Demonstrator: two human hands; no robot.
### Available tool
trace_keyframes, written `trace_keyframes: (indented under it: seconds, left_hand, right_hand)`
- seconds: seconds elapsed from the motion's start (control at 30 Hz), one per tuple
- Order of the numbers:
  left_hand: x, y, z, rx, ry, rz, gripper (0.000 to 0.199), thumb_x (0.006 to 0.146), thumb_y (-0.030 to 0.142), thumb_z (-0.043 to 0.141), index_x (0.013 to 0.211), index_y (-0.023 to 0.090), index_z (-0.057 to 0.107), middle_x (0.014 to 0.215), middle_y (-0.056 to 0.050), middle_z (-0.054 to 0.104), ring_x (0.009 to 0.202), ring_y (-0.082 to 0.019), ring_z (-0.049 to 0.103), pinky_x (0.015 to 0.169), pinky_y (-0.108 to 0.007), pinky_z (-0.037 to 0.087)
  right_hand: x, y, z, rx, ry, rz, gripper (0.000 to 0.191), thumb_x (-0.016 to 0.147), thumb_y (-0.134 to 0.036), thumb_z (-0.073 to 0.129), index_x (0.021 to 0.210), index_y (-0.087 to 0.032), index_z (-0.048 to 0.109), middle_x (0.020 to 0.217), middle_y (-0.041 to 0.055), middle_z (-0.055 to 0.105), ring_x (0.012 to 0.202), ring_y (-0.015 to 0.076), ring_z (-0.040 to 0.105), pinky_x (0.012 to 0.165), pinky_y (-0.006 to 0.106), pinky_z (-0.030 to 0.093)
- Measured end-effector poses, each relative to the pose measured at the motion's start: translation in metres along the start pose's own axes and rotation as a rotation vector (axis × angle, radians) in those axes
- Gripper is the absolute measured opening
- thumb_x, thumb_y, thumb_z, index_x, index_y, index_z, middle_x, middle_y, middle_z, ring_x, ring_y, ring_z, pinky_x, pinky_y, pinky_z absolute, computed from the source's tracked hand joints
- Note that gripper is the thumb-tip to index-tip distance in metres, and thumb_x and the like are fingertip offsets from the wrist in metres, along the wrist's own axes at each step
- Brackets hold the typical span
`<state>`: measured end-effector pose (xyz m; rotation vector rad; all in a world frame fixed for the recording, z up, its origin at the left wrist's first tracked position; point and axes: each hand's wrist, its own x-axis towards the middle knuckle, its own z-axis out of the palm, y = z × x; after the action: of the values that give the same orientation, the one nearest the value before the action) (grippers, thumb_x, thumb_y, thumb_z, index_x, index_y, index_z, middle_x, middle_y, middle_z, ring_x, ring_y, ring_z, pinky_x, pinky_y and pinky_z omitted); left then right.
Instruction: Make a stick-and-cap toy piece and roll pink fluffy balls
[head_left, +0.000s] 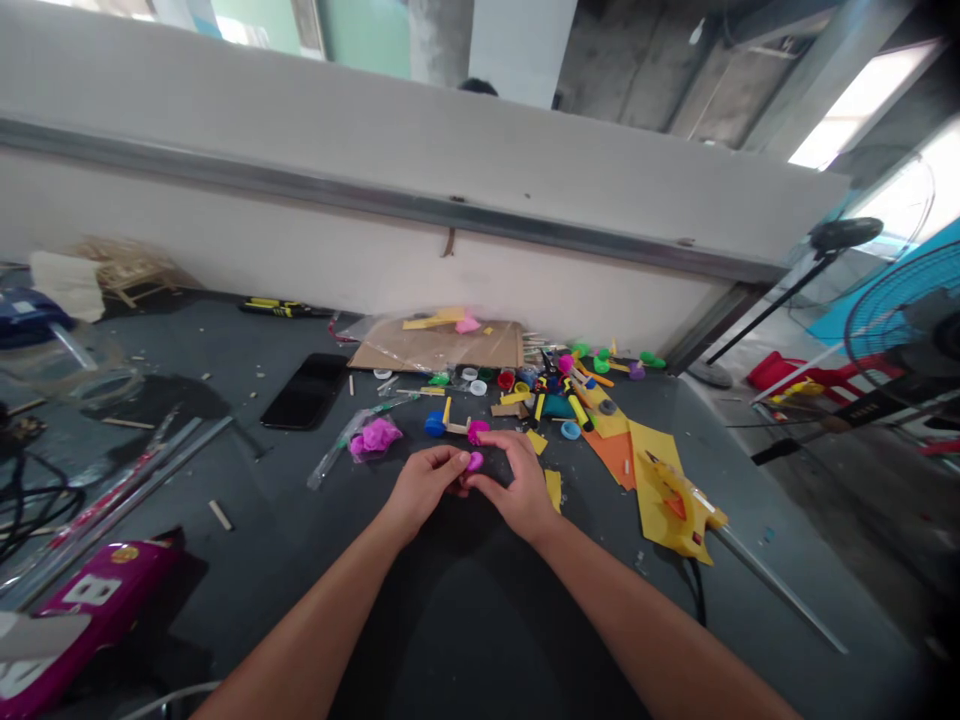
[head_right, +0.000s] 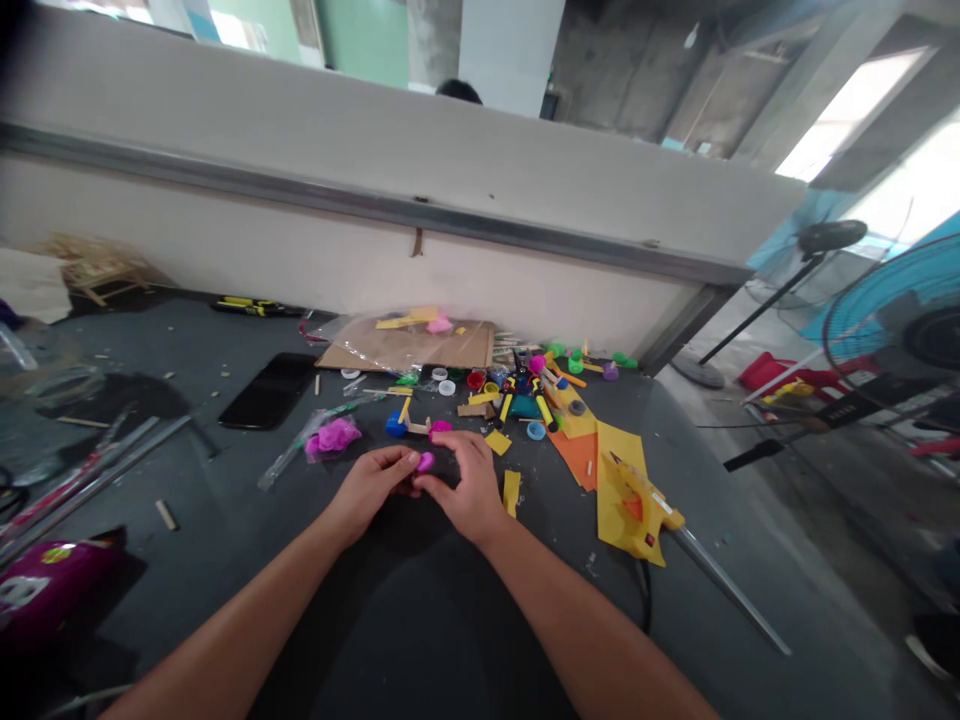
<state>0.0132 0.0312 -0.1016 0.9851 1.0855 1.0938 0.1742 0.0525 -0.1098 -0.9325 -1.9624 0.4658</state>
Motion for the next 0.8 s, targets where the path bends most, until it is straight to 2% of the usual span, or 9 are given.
trace_keyframes:
  seconds: [0.07,0.13,0.2,0.33,0.43,0.53,0.67,0.8]
  left_hand:
    - [-0.0001,0.0,0.0005,0.021,-0.003,0.001,0.03,0.071,0.043,0.065,0.071,0.013,0.064,0.058,0.0,0.059,0.054,-0.011,0.053,0.057,-0.024,0.045]
    - [-0.0003,0.0002,0.0012,0.033,-0.024,0.007,0.03,0.071,0.043,0.066,0.072,0.013,0.064,0.059,0.0,0.059,0.055,-0.01,0.053,0.057,-0.024,0.045]
    - [-0.0003,0.0003,0.0018,0.026,-0.039,0.01,0.03,0.07,0.043,0.066,0.072,0.013,0.064,0.06,0.0,0.059,0.056,-0.01,0.053,0.057,-0.024,0.045]
    - [0.0,0.0001,0.0019,0.008,-0.051,0.003,0.031,0.07,0.044,0.066,0.068,0.013,0.062,0.06,0.0,0.059,0.055,-0.01,0.053,0.056,-0.023,0.044]
    - [0.0005,-0.0005,0.0013,0.021,-0.055,-0.001,0.03,0.069,0.043,0.067,0.068,0.014,0.063,0.059,0.001,0.058,0.053,-0.009,0.051,0.056,-0.023,0.044]
    - [0.0013,-0.0014,0.0007,0.017,-0.054,-0.013,0.032,0.07,0.045,0.065,0.069,0.013,0.063,0.059,-0.001,0.059,0.055,-0.011,0.053,0.057,-0.024,0.045]
    - [0.0019,-0.0024,-0.0006,0.0,-0.049,-0.004,0.03,0.071,0.043,0.066,0.066,0.013,0.063,0.058,-0.001,0.059,0.055,-0.011,0.054,0.057,-0.024,0.046]
    - [0.0015,-0.0024,-0.0015,0.0,-0.025,-0.007,0.029,0.07,0.042,0.067,0.069,0.013,0.065,0.059,-0.002,0.061,0.055,-0.011,0.055,0.057,-0.024,0.046]
  right_hand:
    - [-0.0001,0.0005,0.0007,-0.004,0.031,0.023,0.035,0.071,-0.042,0.07,0.099,-0.024,0.059,0.107,0.0065,0.062,0.104,0.0242,0.054,0.091,0.043,0.042]
    - [-0.0002,0.0015,0.0007,-0.016,0.018,-0.002,0.026,0.074,-0.041,0.067,0.094,-0.024,0.061,0.106,0.0054,0.063,0.104,0.0235,0.054,0.092,0.043,0.041]
    - [-0.0002,0.0022,0.0002,-0.03,-0.016,-0.044,0.021,0.081,-0.036,0.061,0.099,-0.026,0.062,0.108,0.0044,0.063,0.106,0.0222,0.053,0.094,0.043,0.04]
    - [0.0,0.0017,-0.0003,-0.029,-0.072,-0.081,0.03,0.084,-0.029,0.056,0.114,-0.027,0.057,0.116,0.0042,0.061,0.111,0.0215,0.051,0.096,0.043,0.038]
    - [0.0001,0.0007,0.0001,-0.005,-0.04,-0.027,0.032,0.077,-0.035,0.066,0.106,-0.025,0.059,0.112,0.0056,0.062,0.108,0.0236,0.052,0.094,0.044,0.04]
    - [-0.0003,0.0006,-0.0003,-0.01,-0.025,-0.024,0.021,0.078,-0.036,0.065,0.096,-0.026,0.062,0.108,0.0045,0.063,0.107,0.023,0.053,0.094,0.043,0.04]
    - [-0.0013,0.0005,-0.0014,-0.021,-0.055,-0.062,0.025,0.083,-0.031,0.058,0.107,-0.028,0.06,0.112,0.0043,0.062,0.109,0.0217,0.053,0.095,0.043,0.039]
    - [-0.0009,-0.0001,-0.0022,-0.008,-0.027,-0.037,0.022,0.081,-0.033,0.06,0.102,-0.027,0.062,0.109,0.0042,0.063,0.107,0.0224,0.053,0.095,0.043,0.04]
